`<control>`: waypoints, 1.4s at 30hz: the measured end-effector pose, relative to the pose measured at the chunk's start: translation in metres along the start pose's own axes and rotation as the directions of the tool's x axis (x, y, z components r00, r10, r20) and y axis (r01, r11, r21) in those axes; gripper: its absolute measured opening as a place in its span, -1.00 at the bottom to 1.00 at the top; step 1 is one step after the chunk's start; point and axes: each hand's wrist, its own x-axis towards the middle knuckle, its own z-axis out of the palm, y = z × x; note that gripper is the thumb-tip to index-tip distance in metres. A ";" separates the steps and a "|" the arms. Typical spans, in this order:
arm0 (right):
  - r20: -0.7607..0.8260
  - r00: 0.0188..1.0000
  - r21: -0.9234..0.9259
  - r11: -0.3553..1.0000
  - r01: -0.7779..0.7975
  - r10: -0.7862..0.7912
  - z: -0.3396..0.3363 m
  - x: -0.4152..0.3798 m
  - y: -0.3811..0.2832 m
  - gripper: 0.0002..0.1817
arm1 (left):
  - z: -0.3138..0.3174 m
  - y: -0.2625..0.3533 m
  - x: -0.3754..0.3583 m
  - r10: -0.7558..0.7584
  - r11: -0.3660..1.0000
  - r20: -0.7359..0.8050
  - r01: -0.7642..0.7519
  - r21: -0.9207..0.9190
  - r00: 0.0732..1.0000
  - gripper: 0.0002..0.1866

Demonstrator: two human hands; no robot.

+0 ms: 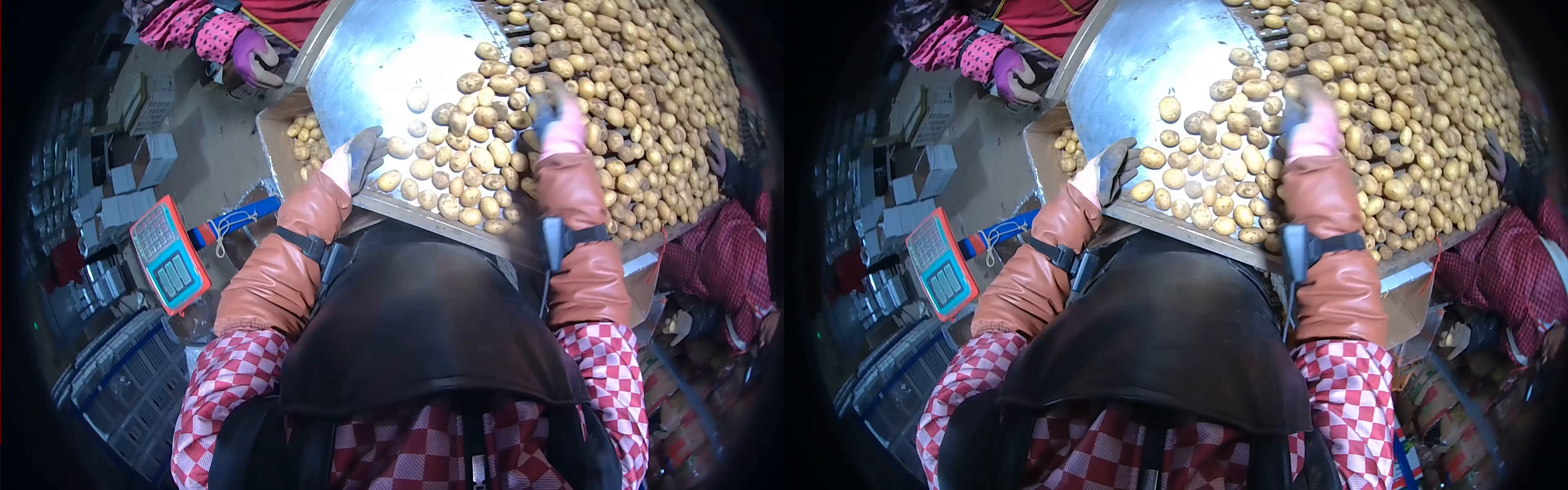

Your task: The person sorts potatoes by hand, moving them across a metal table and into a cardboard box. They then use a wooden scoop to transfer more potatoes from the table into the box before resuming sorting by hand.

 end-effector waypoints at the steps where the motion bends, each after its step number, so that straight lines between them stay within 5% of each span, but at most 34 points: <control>1: -0.123 0.991 -0.537 0.843 -0.017 -0.058 -0.016 0.010 -0.003 -0.40 | -0.001 0.003 -0.004 -0.010 0.999 0.005 0.010 -0.030 1.000 -0.44; 2: -0.190 0.965 -0.900 0.425 -0.097 -0.182 -0.023 0.016 -0.010 -0.35 | -0.004 0.003 -0.007 -0.010 0.999 -0.005 0.010 -0.042 1.000 -0.44; 3: -0.255 0.966 -0.954 0.155 -0.258 0.034 0.008 0.002 -0.038 -0.22 | -0.005 0.003 -0.010 -0.011 0.998 -0.004 0.011 -0.061 1.000 -0.44; 4: -0.077 0.994 -0.979 0.185 -0.090 0.077 0.013 -0.010 -0.018 -0.22 | -0.004 0.003 -0.009 -0.012 0.997 0.005 0.012 -0.076 1.000 -0.44; 5: -0.021 0.994 -0.999 -0.033 -0.025 -0.111 0.042 -0.035 -0.021 -0.26 | -0.004 0.002 -0.007 -0.011 0.997 0.009 0.012 -0.077 1.000 -0.44; 6: 0.084 0.996 -0.993 0.079 0.085 -0.018 0.058 -0.042 -0.012 -0.34 | -0.007 0.000 -0.005 -0.002 0.998 0.024 0.003 -0.067 1.000 -0.44; 7: 0.342 0.939 -0.939 0.033 0.343 -0.027 0.066 -0.042 0.017 -0.42 | -0.008 -0.001 -0.004 0.008 0.999 0.040 -0.006 -0.054 0.999 -0.43; 8: 0.386 0.923 -0.920 0.076 0.385 0.001 0.087 -0.074 -0.029 -0.52 | -0.006 0.002 -0.007 0.012 0.999 0.047 -0.010 -0.047 0.999 -0.43; 9: 0.491 0.869 -0.810 0.400 0.429 0.062 0.080 -0.076 -0.007 -0.57 | -0.004 0.002 -0.015 0.051 0.997 0.057 -0.054 0.052 0.997 -0.42; 10: 0.476 0.877 -0.744 0.502 0.441 -0.066 0.079 -0.092 -0.001 -0.60 | -0.002 0.004 -0.017 0.088 0.984 0.074 -0.098 0.149 0.993 -0.41; 11: 0.392 0.908 -0.690 0.700 0.184 0.147 0.068 -0.097 -0.023 -0.60 | -0.021 -0.004 -0.001 0.202 0.791 0.152 -0.252 0.557 0.968 -0.42; 12: 0.340 0.866 -0.584 0.804 -0.111 0.367 0.054 -0.103 -0.048 -0.59 | -0.006 0.007 -0.010 0.268 0.593 0.105 -0.250 0.765 0.958 -0.49; 14: 0.066 0.873 -0.331 0.836 -0.437 0.483 0.019 -0.120 -0.063 -0.60 | 0.027 0.017 -0.038 0.605 0.231 0.055 -0.241 0.943 0.794 -0.57; 15: 0.033 0.995 -0.379 0.922 -0.077 0.096 -0.010 -0.122 -0.018 -0.59 | 0.043 0.024 -0.039 0.699 0.224 0.143 -0.405 0.887 0.701 -0.63; 16: -0.093 0.978 -0.048 0.980 -0.192 0.187 -0.016 -0.132 -0.020 -0.60 | 0.086 0.062 -0.051 0.282 0.469 0.069 -0.200 0.860 0.957 -0.69; 17: -0.116 0.987 -0.109 0.987 -0.122 0.109 -0.021 -0.136 -0.009 -0.62 | 0.093 0.034 -0.029 0.448 0.199 0.388 -0.513 0.835 0.805 -0.69; 18: -0.128 0.991 -0.172 0.984 -0.052 0.030 -0.026 -0.140 0.005 -0.63 | 0.099 0.005 -0.011 0.504 -0.112 0.670 -0.728 0.676 0.545 -0.67; 19: -0.110 0.975 -0.019 0.981 -0.195 0.192 -0.022 -0.146 0.008 -0.64 | 0.124 0.010 -0.021 0.420 -0.197 0.743 -0.747 0.635 0.521 -0.60; 21: -0.068 0.997 -0.261 0.963 -0.060 0.044 -0.017 -0.156 -0.003 -0.63 | 0.140 0.009 -0.016 0.240 -0.438 0.842 -0.720 0.538 0.484 -0.49; 22: -0.033 0.999 -0.380 0.925 -0.004 -0.009 -0.025 -0.159 -0.002 -0.62 | 0.135 0.011 -0.017 0.239 -0.439 0.842 -0.720 0.538 0.483 -0.49; 24: -0.147 0.988 -0.346 0.933 -0.100 0.052 -0.047 -0.168 -0.014 -0.60 | 0.114 0.027 -0.028 0.231 -0.184 0.721 -0.698 0.692 0.653 -0.47; 25: -0.170 0.966 -0.273 0.933 -0.236 0.195 -0.074 -0.171 0.008 -0.51 | 0.102 0.027 -0.036 0.226 -0.194 0.639 -0.609 0.769 0.735 -0.46; 26: -0.164 0.912 -0.335 0.849 -0.409 0.375 -0.088 -0.175 -0.012 -0.38 | 0.084 0.015 -0.033 0.300 -0.166 0.518 -0.490 0.855 0.801 -0.46; 28: -0.236 0.817 -0.873 0.254 -0.416 0.526 -0.086 -0.179 -0.052 -0.20 | 0.073 0.018 -0.046 0.444 -0.133 0.342 -0.316 0.939 0.828 -0.50; 29: -0.159 0.770 -0.878 0.268 -0.397 0.618 -0.079 -0.182 -0.035 -0.12 | 0.069 0.003 -0.037 0.518 -0.155 0.277 -0.229 0.961 0.810 -0.51; 31: -0.073 0.666 -0.900 0.239 -0.365 0.742 -0.029 -0.178 -0.036 -0.03 | 0.097 0.013 -0.053 0.476 -0.170 0.353 -0.310 0.936 0.806 -0.49; 32: -0.126 0.692 -0.892 0.224 -0.392 0.710 -0.018 -0.177 0.019 -0.03 | 0.113 0.014 -0.058 0.429 -0.176 0.430 -0.393 0.903 0.794 -0.48; 33: -0.037 0.684 -0.899 0.274 -0.341 0.729 0.003 -0.164 -0.028 -0.09 | 0.118 -0.001 -0.050 0.315 -0.234 0.480 -0.424 0.875 0.818 -0.41; 34: 0.039 0.788 -0.915 0.339 -0.218 0.614 0.004 -0.162 -0.007 -0.11 | 0.107 -0.028 -0.029 0.294 -0.414 0.650 -0.520 0.747 0.700 -0.35; 36: 0.246 0.782 -0.898 0.439 -0.039 0.573 0.002 -0.148 -0.043 -0.28 | 0.093 -0.007 -0.027 0.209 -0.437 0.759 -0.635 0.637 0.617 -0.38; 38: 0.160 0.889 -0.813 0.568 -0.127 0.429 -0.012 -0.135 -0.065 -0.43 | 0.083 0.004 -0.035 0.361 -0.242 0.539 -0.482 0.842 0.761 -0.41; 39: 0.020 0.978 -0.618 0.772 -0.151 0.208 -0.032 -0.127 -0.008 -0.50 | 0.069 0.000 -0.031 0.455 -0.117 0.408 -0.401 0.908 0.791 -0.42; 40: -0.078 0.997 -0.646 0.761 -0.062 0.015 -0.047 -0.114 0.004 -0.45 | 0.072 0.013 -0.044 0.498 -0.102 0.272 -0.256 0.961 0.824 -0.46; 42: -0.188 0.976 -0.919 0.331 -0.213 0.107 -0.039 -0.103 -0.037 -0.28 | 0.070 0.005 -0.031 0.627 -0.109 0.228 -0.206 0.973 0.745 -0.50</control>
